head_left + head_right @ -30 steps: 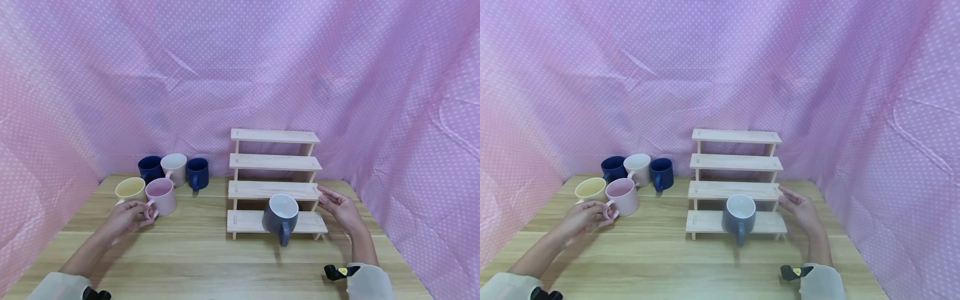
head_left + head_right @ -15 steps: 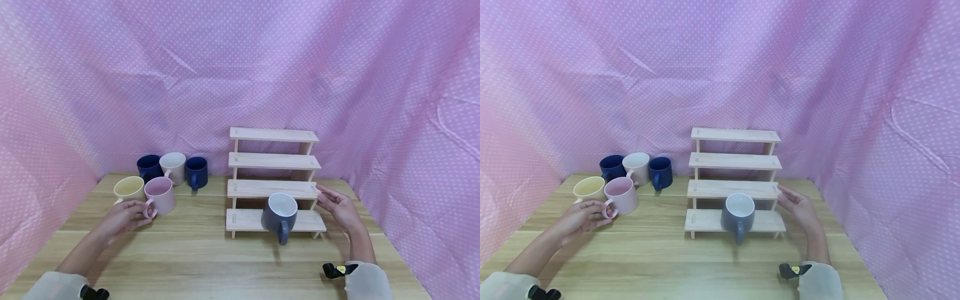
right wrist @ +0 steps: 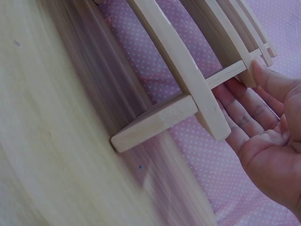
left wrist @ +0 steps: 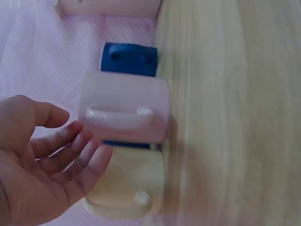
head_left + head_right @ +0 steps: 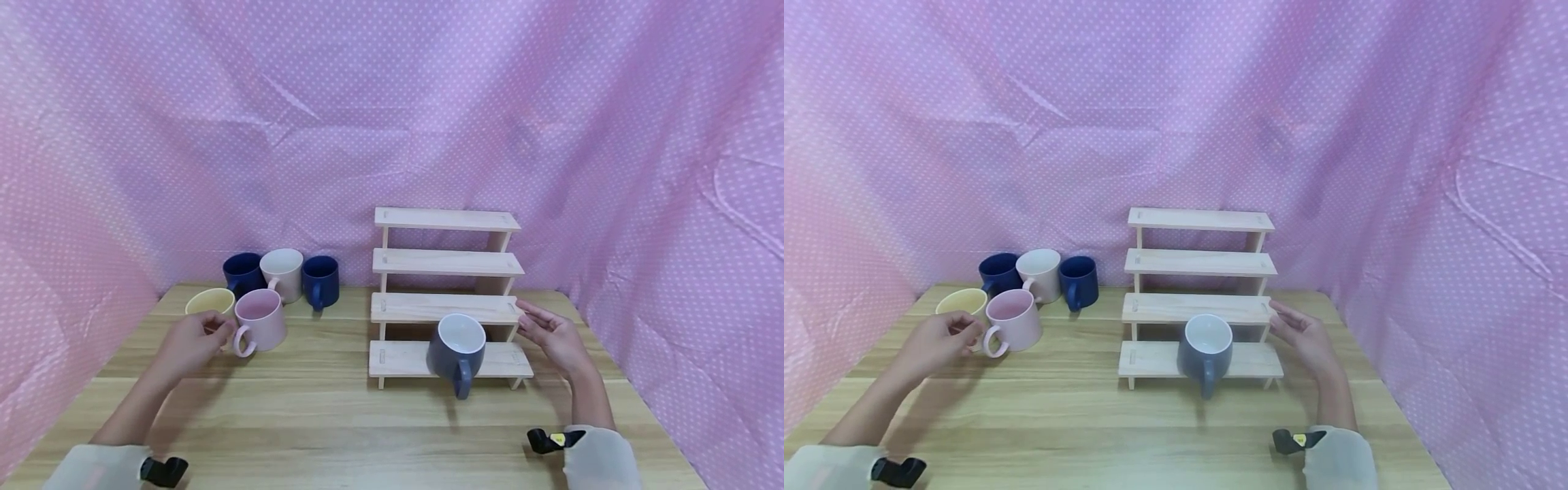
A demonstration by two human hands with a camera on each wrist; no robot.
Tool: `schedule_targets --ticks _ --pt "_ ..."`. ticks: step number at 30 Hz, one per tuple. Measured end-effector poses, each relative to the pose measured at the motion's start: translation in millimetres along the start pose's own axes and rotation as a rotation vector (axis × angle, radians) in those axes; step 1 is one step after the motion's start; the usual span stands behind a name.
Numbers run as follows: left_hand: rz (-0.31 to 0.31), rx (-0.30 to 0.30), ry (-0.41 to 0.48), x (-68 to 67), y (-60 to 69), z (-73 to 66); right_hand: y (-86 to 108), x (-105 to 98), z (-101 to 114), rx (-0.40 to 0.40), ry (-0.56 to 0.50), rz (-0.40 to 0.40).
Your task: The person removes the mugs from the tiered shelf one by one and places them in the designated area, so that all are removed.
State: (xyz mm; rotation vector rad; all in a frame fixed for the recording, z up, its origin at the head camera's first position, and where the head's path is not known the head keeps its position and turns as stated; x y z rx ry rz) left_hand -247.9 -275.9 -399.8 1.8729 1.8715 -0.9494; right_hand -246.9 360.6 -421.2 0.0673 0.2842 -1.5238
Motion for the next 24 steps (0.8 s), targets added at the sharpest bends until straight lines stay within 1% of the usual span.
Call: schedule_targets --ticks 2,5,9,12,14,15,17,19,21,24 --pt "-0.025 0.044 -0.032 0.9 -2.8 -8.2 -0.1 -0.2 0.0 0.003 -0.001 -0.003" --pt "-0.035 0.103 -0.032 6.0 -6.1 -20.1 -0.3 -0.2 0.2 0.005 0.002 -0.009" --pt "-0.016 0.145 -0.002 17.0 -8.7 -33.4 -0.9 -0.1 -0.7 0.013 0.004 -0.013" --pt "-0.007 0.202 0.008 27.6 -10.4 -42.6 -1.1 -0.4 -2.0 0.014 0.002 -0.009" --pt "0.007 0.256 0.038 35.3 -11.3 -49.4 -1.0 -0.3 -2.4 0.01 0.001 -0.006" --pt "0.023 0.271 0.061 39.0 -11.1 -53.9 -1.0 -0.4 -2.6 0.006 0.004 -0.003" --pt "0.058 0.29 0.096 46.5 -11.2 -62.9 -0.7 -0.2 -1.9 -0.001 0.004 0.0" --pt "0.096 0.294 0.119 54.0 -11.5 -72.2 -0.7 -0.2 -1.2 -0.007 0.006 -0.001" --pt "0.124 0.287 0.11 61.2 -11.7 -80.8 -0.7 -0.2 -0.6 -0.007 0.005 -0.002" --pt "0.16 0.289 0.092 73.3 -12.4 -89.5 -0.9 -0.5 -1.1 -0.006 0.006 -0.001"
Point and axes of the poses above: each hand's wrist, its own y-axis away from the middle knuckle, its own x-axis out of the palm, z = x × y, the point moved 2 cm from there along -y, towards the middle knuckle, and after that the axes turned 7 degrees about y, right-handed, at the moved point
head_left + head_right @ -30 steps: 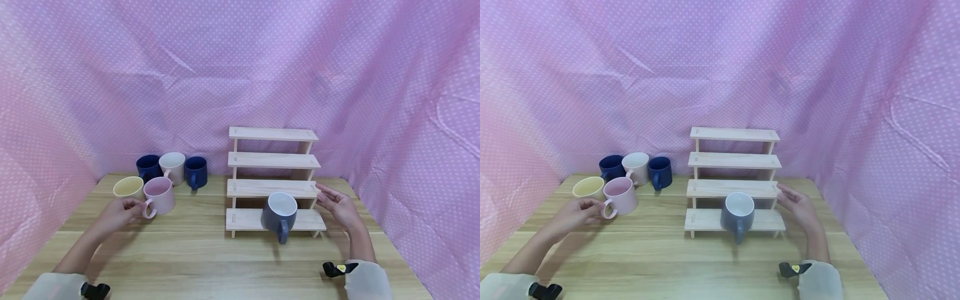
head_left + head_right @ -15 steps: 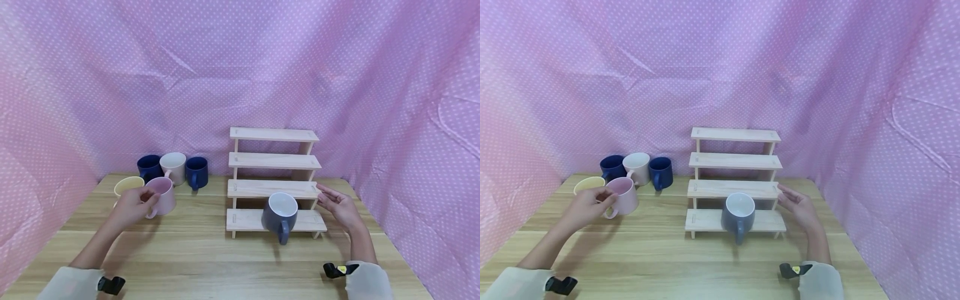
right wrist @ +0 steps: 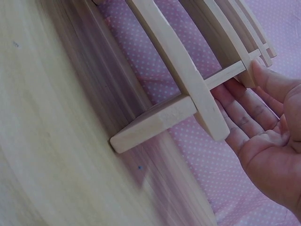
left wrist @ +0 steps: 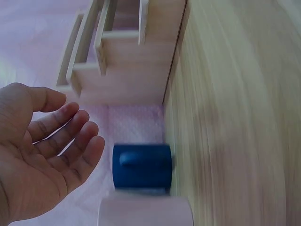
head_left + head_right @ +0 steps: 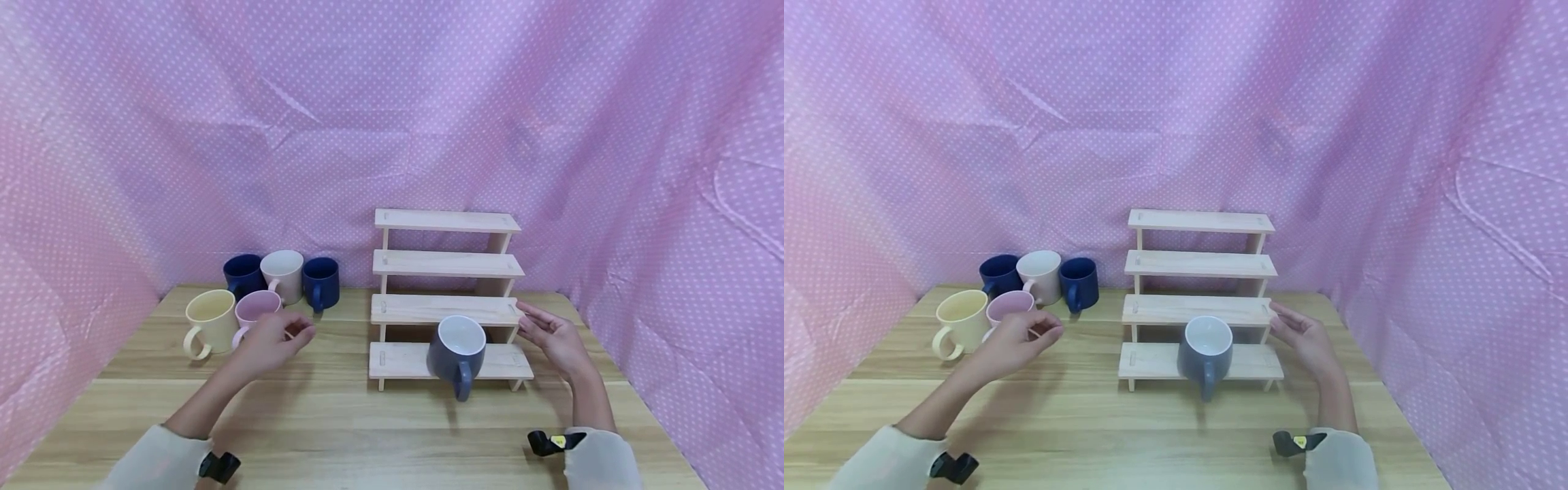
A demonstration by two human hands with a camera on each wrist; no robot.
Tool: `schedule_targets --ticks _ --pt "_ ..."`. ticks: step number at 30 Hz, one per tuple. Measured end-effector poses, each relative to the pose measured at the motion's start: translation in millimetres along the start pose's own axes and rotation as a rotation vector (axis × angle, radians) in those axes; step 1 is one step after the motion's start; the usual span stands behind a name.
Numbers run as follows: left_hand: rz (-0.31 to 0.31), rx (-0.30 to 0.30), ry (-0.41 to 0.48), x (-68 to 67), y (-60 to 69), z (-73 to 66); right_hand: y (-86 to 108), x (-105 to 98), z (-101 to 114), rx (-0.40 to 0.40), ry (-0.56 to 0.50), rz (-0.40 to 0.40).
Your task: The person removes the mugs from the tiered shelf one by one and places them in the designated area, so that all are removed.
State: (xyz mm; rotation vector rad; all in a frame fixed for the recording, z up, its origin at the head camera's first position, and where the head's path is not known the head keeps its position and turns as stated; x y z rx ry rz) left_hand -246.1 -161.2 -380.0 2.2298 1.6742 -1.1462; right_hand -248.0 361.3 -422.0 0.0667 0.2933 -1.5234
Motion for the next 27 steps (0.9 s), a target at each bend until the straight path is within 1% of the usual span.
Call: schedule_targets --ticks 3,6,16,23,25,27 --pt "0.038 0.007 0.017 12.5 -4.9 -6.9 -0.4 -0.2 -0.6 -0.005 -0.005 0.0" --pt "0.073 0.037 0.044 25.8 -9.7 -13.0 -0.6 -0.3 -0.9 -0.012 -0.011 0.0" --pt "0.174 0.107 0.077 66.8 -22.5 -33.0 -0.4 0.0 -1.5 -0.017 0.001 0.006" --pt "0.261 0.084 0.154 92.9 -28.2 -50.0 -0.2 0.8 0.0 -0.019 -0.012 0.006" --pt "0.285 0.084 0.17 100.9 -28.9 -53.8 -0.3 0.9 0.2 -0.023 -0.016 0.008" --pt "0.311 0.102 0.184 109.6 -29.6 -57.3 -0.4 0.9 0.3 -0.027 -0.024 0.01"
Point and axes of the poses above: each hand's wrist, its own y-axis away from the middle knuckle, its own x-axis out of the palm, z = x × y, the point moved 2 cm from there along -y, towards the middle knuckle, and after that the axes turned 7 degrees about y, right-handed, at the moved point
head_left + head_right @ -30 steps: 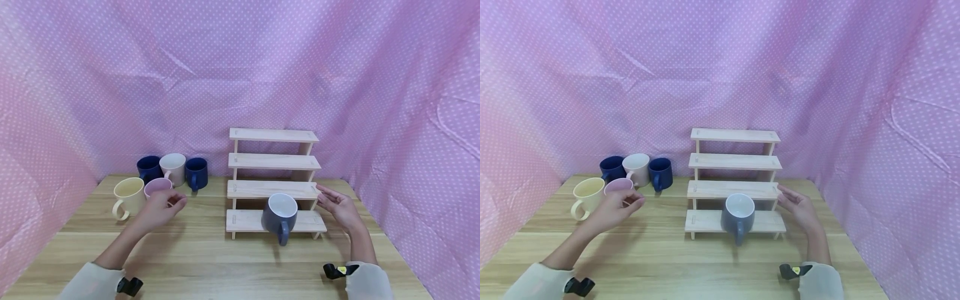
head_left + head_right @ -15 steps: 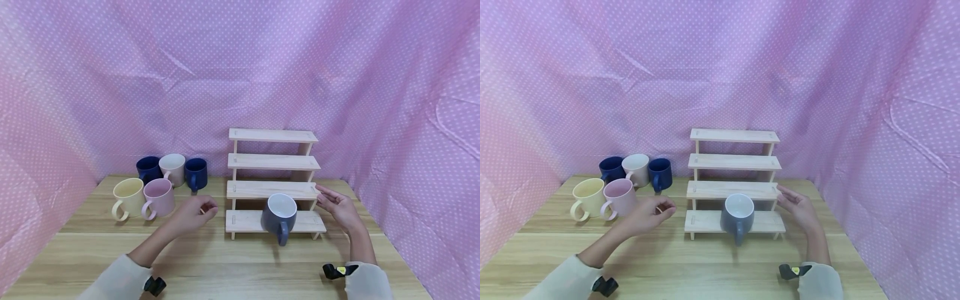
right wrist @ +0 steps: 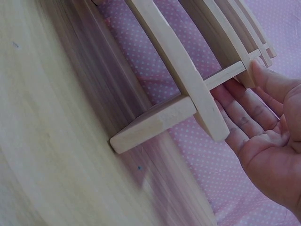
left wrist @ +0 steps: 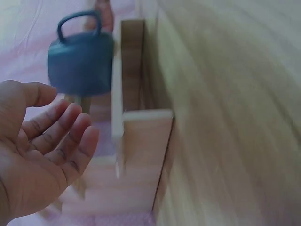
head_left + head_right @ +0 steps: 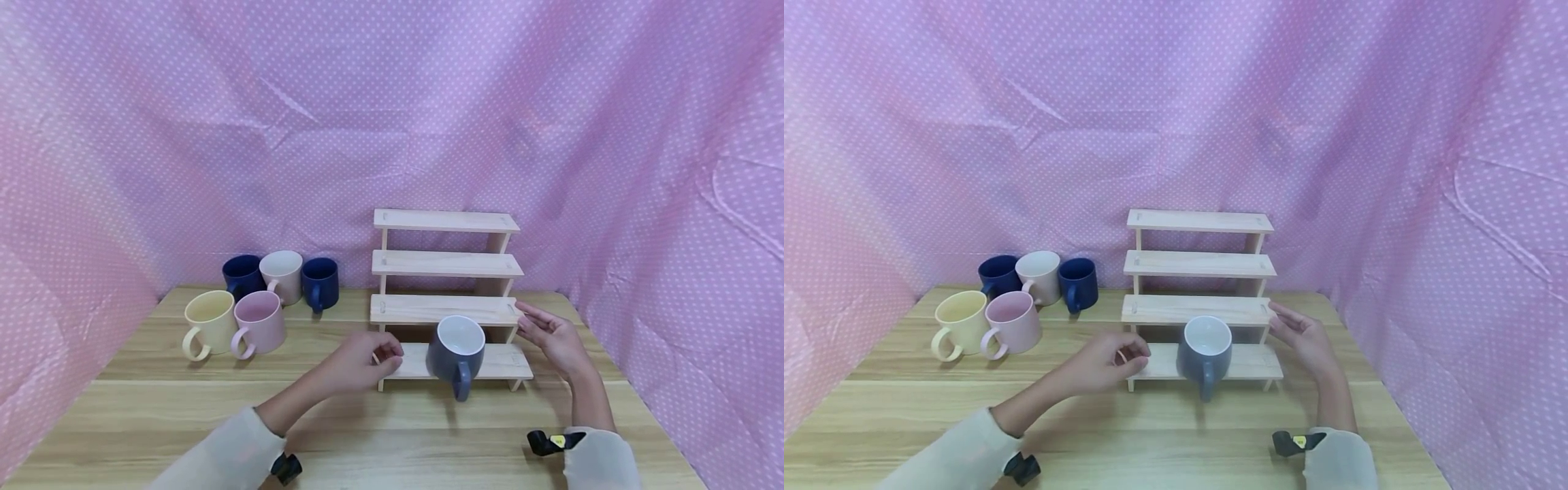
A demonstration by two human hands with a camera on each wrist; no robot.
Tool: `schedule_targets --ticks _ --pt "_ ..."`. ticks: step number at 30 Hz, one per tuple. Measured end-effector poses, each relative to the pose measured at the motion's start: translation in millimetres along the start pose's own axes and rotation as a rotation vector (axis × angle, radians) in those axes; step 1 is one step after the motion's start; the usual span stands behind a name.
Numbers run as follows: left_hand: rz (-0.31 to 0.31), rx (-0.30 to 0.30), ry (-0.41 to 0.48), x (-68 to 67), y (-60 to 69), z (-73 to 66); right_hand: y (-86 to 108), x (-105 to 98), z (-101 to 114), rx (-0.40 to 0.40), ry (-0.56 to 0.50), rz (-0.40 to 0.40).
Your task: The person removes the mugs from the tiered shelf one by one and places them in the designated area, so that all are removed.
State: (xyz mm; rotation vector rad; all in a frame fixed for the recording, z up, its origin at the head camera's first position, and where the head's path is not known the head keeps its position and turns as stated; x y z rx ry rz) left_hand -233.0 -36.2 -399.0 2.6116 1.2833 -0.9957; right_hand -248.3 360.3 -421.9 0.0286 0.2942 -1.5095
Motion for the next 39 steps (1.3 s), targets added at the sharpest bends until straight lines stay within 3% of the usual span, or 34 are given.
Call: schedule_targets --ticks 9,17,20,25,32,36,39 --pt "0.111 0.056 0.172 32.8 -13.6 -11.0 -0.8 0.1 0.8 -0.007 -0.007 0.0" --pt "0.232 0.051 0.35 53.5 -19.7 -20.1 -0.5 -0.1 0.2 -0.003 0.006 0.002" --pt "0.289 0.019 0.432 60.0 -20.2 -22.6 0.1 -0.5 -0.4 -0.005 0.006 0.003" --pt "0.305 -0.045 0.515 66.6 -21.5 -22.4 0.3 -0.7 0.5 -0.009 0.001 0.007" --pt "0.324 -0.068 0.658 70.6 -24.3 -20.4 0.1 -1.4 2.4 0.006 0.021 0.004" --pt "0.374 -0.057 0.766 72.7 -24.3 -20.3 -0.5 -1.9 0.2 0.018 0.032 -0.002" --pt "0.404 -0.036 0.796 72.7 -24.5 -19.7 -0.6 -1.4 -0.2 0.024 0.031 -0.01"
Point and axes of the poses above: each hand's wrist, its own y-axis away from the middle knuckle, its own x-axis out of the palm, z = x × y, the point moved 2 cm from there along -y, towards the middle knuckle, and after that the axes turned 7 degrees about y, right-handed, at the moved point
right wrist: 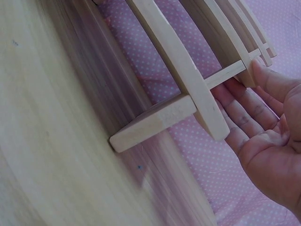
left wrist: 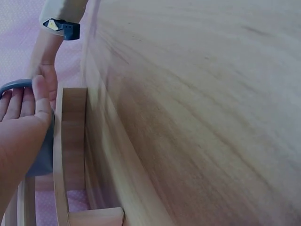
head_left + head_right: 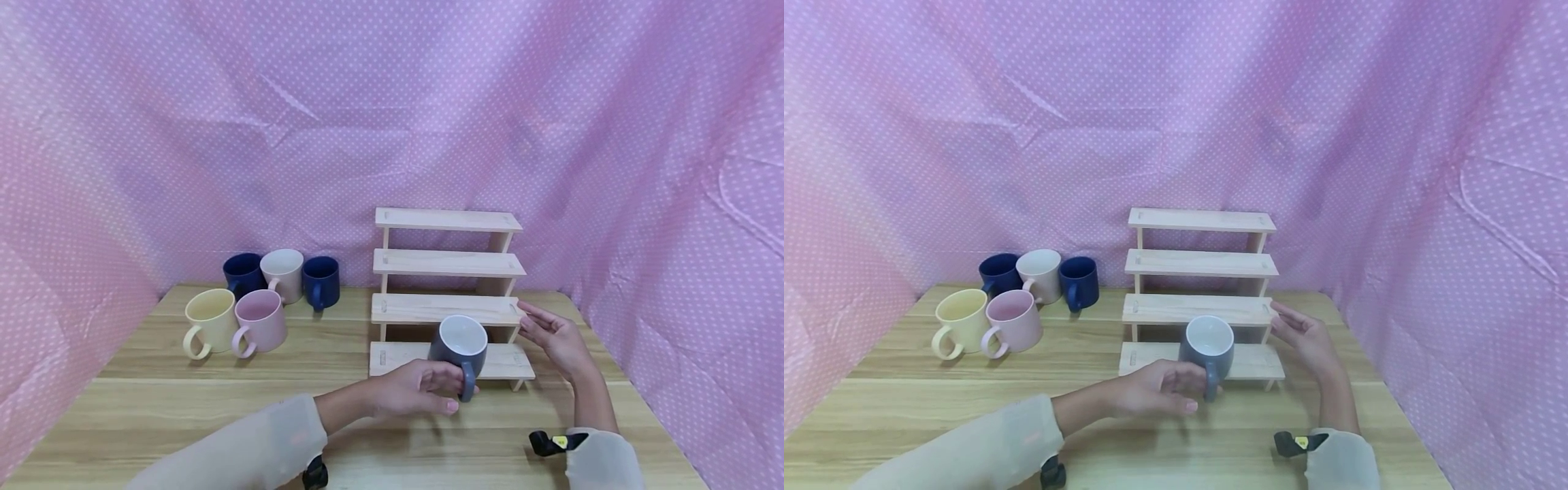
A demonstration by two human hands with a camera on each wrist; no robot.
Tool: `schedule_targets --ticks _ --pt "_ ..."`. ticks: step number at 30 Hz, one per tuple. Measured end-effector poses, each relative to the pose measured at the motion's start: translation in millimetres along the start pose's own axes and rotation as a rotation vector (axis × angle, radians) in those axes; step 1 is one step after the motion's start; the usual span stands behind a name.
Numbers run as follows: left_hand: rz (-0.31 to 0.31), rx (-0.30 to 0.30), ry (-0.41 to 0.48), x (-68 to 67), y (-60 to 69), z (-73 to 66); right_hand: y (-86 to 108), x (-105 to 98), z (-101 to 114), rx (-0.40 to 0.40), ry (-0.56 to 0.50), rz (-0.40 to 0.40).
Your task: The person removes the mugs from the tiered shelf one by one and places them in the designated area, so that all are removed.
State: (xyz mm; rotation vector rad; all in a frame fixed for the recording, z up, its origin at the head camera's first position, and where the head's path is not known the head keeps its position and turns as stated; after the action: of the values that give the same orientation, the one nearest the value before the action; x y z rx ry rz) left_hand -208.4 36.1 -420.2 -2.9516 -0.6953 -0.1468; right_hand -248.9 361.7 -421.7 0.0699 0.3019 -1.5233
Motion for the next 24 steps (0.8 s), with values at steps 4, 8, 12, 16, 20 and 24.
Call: schedule_targets --ticks 4,8,12,16,20,24 --pt "-0.001 0.009 -0.02 -1.0 -1.2 -0.6 0.0 0.6 1.2 -0.007 -0.015 -0.001" --pt "-0.037 0.018 -0.03 -2.3 -1.6 -1.4 -0.8 0.6 1.1 -0.021 -0.03 0.008" --pt "-0.083 0.011 0.008 -4.8 -0.1 -2.6 -1.7 -0.5 -0.2 -0.019 -0.018 0.009" --pt "-0.145 -0.022 0.081 -9.0 2.0 -2.8 -2.4 -1.7 -2.0 -0.005 0.005 -0.005" --pt "-0.2 -0.04 0.128 -13.2 2.6 -0.7 -2.6 -1.9 -3.5 -0.009 0.005 -0.011" --pt "-0.227 -0.033 0.132 -15.6 2.7 1.5 -2.6 -1.7 -5.0 -0.013 -0.015 -0.005"
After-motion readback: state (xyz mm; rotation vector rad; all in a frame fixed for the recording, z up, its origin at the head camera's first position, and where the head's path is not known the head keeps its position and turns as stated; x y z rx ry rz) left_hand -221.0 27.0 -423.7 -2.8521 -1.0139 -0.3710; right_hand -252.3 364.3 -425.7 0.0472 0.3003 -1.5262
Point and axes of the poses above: each hand's wrist, its own y-axis away from the middle knuckle, its own x-axis out of the palm, z = x × y, the point moved 2 cm from there along -y, towards the middle knuckle, and after that the axes turned 7 degrees about y, right-handed, at the moved point
